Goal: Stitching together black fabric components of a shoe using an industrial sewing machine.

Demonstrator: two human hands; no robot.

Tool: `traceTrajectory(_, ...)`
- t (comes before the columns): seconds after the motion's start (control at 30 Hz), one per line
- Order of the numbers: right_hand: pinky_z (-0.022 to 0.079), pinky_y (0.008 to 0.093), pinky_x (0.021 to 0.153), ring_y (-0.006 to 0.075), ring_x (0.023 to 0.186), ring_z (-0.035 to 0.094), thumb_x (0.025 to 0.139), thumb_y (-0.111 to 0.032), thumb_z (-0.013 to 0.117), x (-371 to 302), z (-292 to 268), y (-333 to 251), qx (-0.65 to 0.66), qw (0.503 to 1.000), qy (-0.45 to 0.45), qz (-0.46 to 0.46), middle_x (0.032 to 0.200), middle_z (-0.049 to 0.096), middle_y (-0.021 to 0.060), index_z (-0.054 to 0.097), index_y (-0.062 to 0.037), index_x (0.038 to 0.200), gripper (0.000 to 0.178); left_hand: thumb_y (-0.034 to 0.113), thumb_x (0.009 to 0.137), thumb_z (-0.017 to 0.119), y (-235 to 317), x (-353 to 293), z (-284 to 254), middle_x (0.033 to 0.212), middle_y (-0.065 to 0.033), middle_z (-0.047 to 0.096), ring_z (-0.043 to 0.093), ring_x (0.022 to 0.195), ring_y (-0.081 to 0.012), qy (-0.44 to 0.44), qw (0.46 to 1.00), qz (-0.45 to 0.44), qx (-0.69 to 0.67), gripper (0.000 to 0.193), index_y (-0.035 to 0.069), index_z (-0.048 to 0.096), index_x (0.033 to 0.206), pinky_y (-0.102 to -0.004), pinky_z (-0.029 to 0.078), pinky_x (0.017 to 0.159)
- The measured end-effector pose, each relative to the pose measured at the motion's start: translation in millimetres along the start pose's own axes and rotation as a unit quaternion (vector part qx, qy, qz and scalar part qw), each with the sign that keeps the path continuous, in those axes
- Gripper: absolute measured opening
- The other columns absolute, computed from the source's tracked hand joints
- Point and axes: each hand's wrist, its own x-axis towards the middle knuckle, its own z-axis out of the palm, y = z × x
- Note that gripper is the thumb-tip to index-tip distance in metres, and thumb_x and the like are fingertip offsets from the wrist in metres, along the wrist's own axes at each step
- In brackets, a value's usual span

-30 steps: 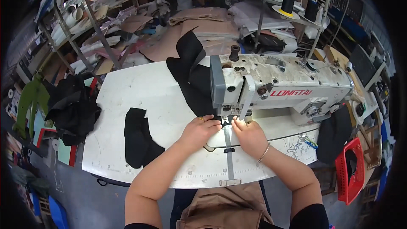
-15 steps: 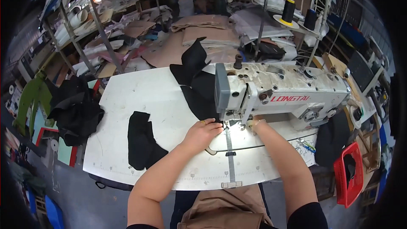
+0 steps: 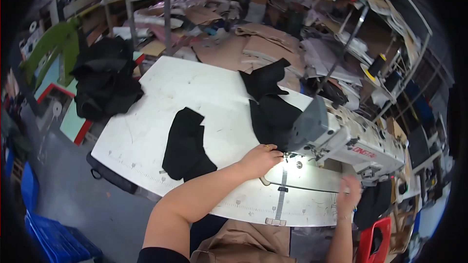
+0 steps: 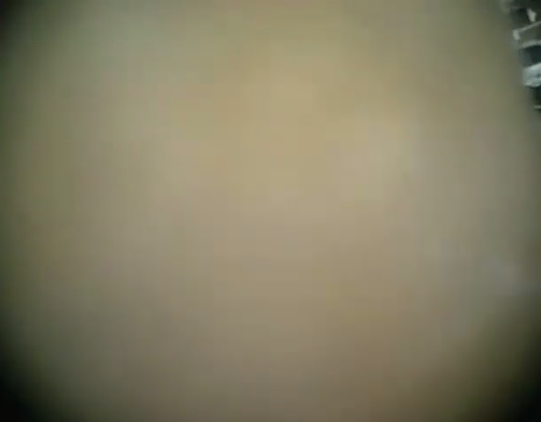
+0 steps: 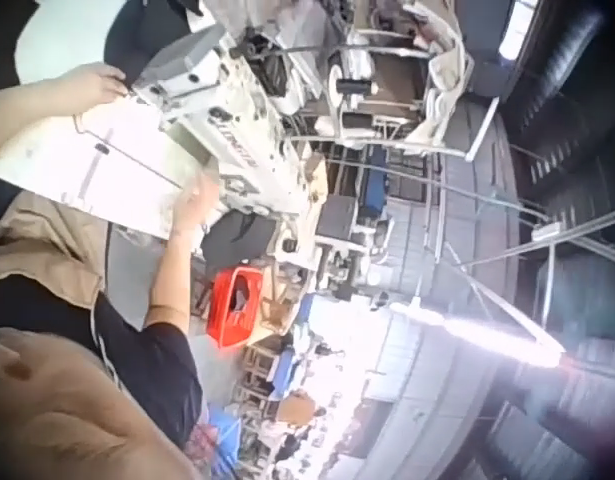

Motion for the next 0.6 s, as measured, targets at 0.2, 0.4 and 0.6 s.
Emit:
traceTrajectory(0.2,0.044,0.0439,0.094,0.0383,0.107,0.058,0.086,-0.014,0.063,-16.7,-37.4,75.4,-0.195,0.976,0.097,0.03,0.109,0.064,0.0201,0.064,-0.0003,0.108,0.026,0.011,0.085,0.052,1.5,7.3,-0.5,0.125,-0.0028,0.06,0.05,0.122,-0.0253,-0.01,1.0,0.005,-0.009,0.031,0.011,0.064,0.115,-0.0349,0.041,0.1)
traceTrajectory(0.4,0.047,0.0434,0.091,0.0372,0.107,0.059,0.09,-0.032,0.057,-27.5,-36.3,89.0,-0.273,0.93,-0.179,0.169,0.121,0.058,0.0238,0.058,0.0045,0.118,0.046,0.01,0.085,0.052,4.0,4.3,2.8,0.128,-0.004,0.058,0.048,0.125,-0.0259,-0.031,0.999,-0.004,-0.011,0.033,0.01,0.063,0.116,-0.0353,0.039,0.103)
traceTrajectory(0.6,0.036,0.0475,0.102,0.0413,0.119,0.05,0.09,-0.032,0.057,-21.2,-38.6,76.8,-0.237,0.92,-0.197,0.242,0.13,0.052,0.0249,0.054,0.0039,0.125,0.05,0.009,0.084,0.053,1.7,2.2,-2.2,0.129,-0.004,0.057,0.047,0.126,-0.0261,-0.043,0.999,0.004,-0.007,0.034,0.01,0.063,0.117,-0.0356,0.039,0.104)
